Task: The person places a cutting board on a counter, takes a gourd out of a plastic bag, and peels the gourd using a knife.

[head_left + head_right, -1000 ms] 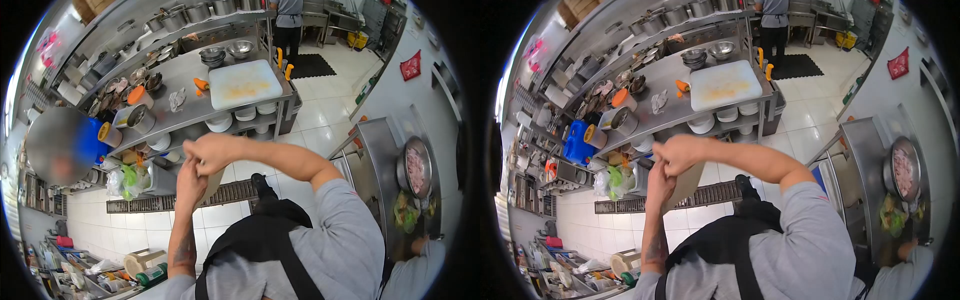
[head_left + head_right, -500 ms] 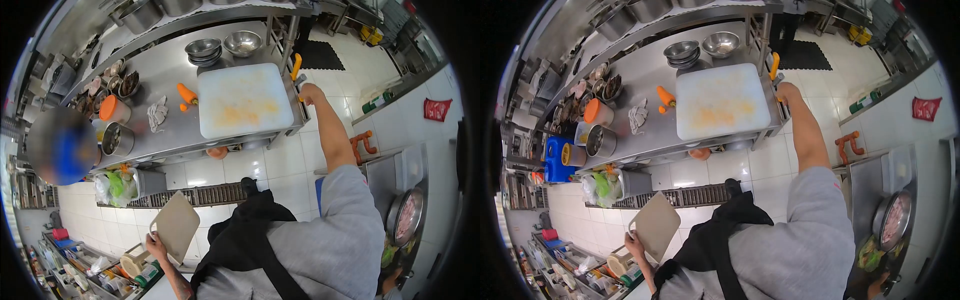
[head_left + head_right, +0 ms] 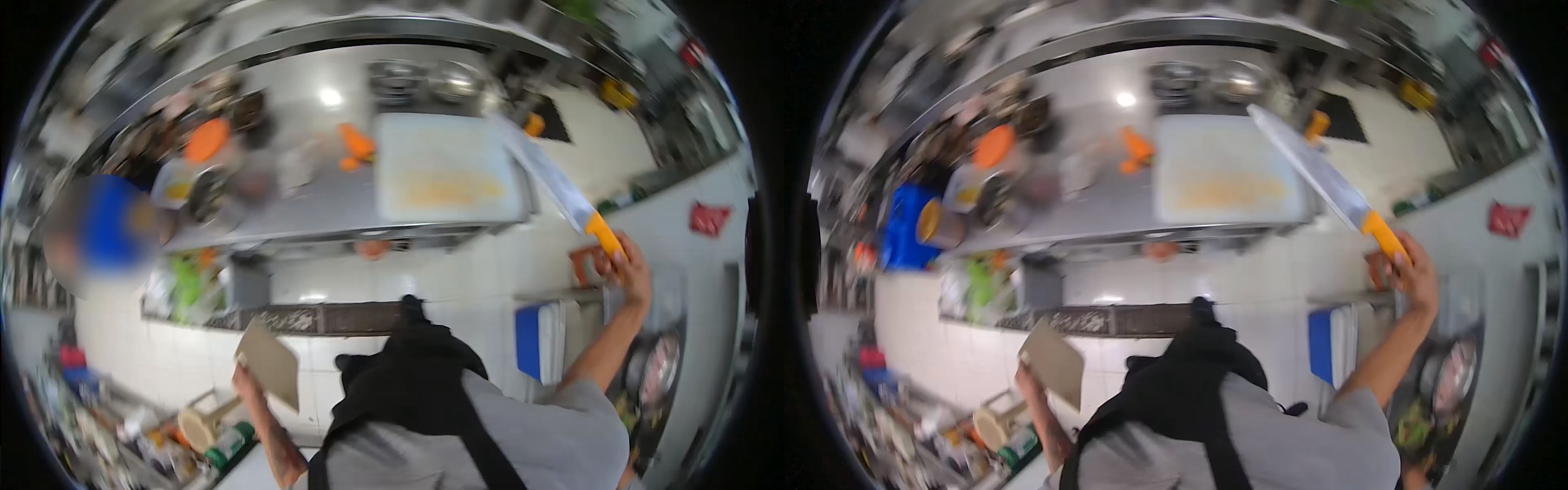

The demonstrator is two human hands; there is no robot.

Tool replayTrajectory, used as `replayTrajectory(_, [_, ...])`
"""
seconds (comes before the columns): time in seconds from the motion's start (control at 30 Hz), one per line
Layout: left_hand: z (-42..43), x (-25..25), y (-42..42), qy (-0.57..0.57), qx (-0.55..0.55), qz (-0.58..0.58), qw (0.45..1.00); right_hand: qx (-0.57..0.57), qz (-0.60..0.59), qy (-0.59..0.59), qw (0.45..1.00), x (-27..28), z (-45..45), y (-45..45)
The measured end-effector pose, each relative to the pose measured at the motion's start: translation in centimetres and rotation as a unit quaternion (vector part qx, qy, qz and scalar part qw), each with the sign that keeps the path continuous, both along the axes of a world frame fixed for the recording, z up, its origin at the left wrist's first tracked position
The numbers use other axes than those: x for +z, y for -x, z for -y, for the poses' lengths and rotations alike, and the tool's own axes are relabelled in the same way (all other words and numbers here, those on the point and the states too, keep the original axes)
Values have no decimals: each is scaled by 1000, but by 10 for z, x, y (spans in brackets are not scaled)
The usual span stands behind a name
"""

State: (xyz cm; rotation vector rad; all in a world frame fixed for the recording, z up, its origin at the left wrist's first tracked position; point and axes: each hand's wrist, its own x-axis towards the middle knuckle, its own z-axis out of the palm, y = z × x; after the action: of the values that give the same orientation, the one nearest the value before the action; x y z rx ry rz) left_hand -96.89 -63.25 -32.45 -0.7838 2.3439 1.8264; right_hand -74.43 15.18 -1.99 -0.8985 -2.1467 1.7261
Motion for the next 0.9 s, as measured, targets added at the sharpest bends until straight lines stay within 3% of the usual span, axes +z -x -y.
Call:
replayTrajectory(0.03, [26, -25, 9, 59, -45, 25, 997, 62, -9, 3, 998, -28, 27, 10])
replayTrajectory(0.07, [41, -43, 8, 190, -54, -25, 980, 143, -27, 7, 989, -59, 61, 33])
replayTrajectory(0.1, [64, -69, 15, 282, -162, -27, 945, 202, -24, 108, 973, -63, 119, 72])
replayTrajectory(0.13, [53, -48, 12, 382, -158, -82, 907, 297, -88, 156, 938, -97, 161, 110])
replayTrajectory(0.17, [53, -27, 23, 227, -51, 88, 969, 329, -77, 281, 898, -126, 209, 151])
replayTrajectory(0.2, [52, -10, 23, 255, -13, -29, 967, 339, -47, 396, 852, -143, 268, 185])
replayTrajectory(0.23, [45, 27, 23, 110, 105, 1, 988, 322, -7, 398, 859, -157, 333, 212])
replayTrajectory(0.27, [49, 40, 22, -44, 138, -102, 984, 311, 50, 403, 859, -155, 398, 230])
replayTrajectory(0.33, [72, 63, 21, -110, 90, -197, 970, 408, 146, 326, 841, -164, 479, 265])
replayTrajectory(0.4, [104, 85, 23, -116, 94, -219, 964, 464, 163, 187, 850, -176, 553, 277])
replayTrajectory(0.53, [173, 121, 37, -196, 125, -223, 947, 547, 112, 148, 817, -190, 678, 309])
replayTrajectory(0.6, [213, 126, 54, -222, 147, -224, 938, 608, 14, -14, 794, -197, 738, 327])
replayTrajectory(0.63, [230, 121, 61, -215, 173, -210, 938, 612, 15, -6, 791, -182, 767, 332])
replayTrajectory(0.7, [274, 115, 76, -194, 199, -186, 942, 680, 25, -87, 728, -154, 822, 354])
replayTrajectory(0.73, [294, 115, 86, -204, 217, -192, 935, 696, -64, -116, 706, -184, 846, 375])
replayTrajectory(0.8, [340, 123, 99, -238, 258, -204, 914, 722, -69, -83, 684, -216, 905, 406])
replayTrajectory(0.9, [422, 107, 120, -226, 345, -155, 898, 767, -42, -48, 638, -213, 994, 460])
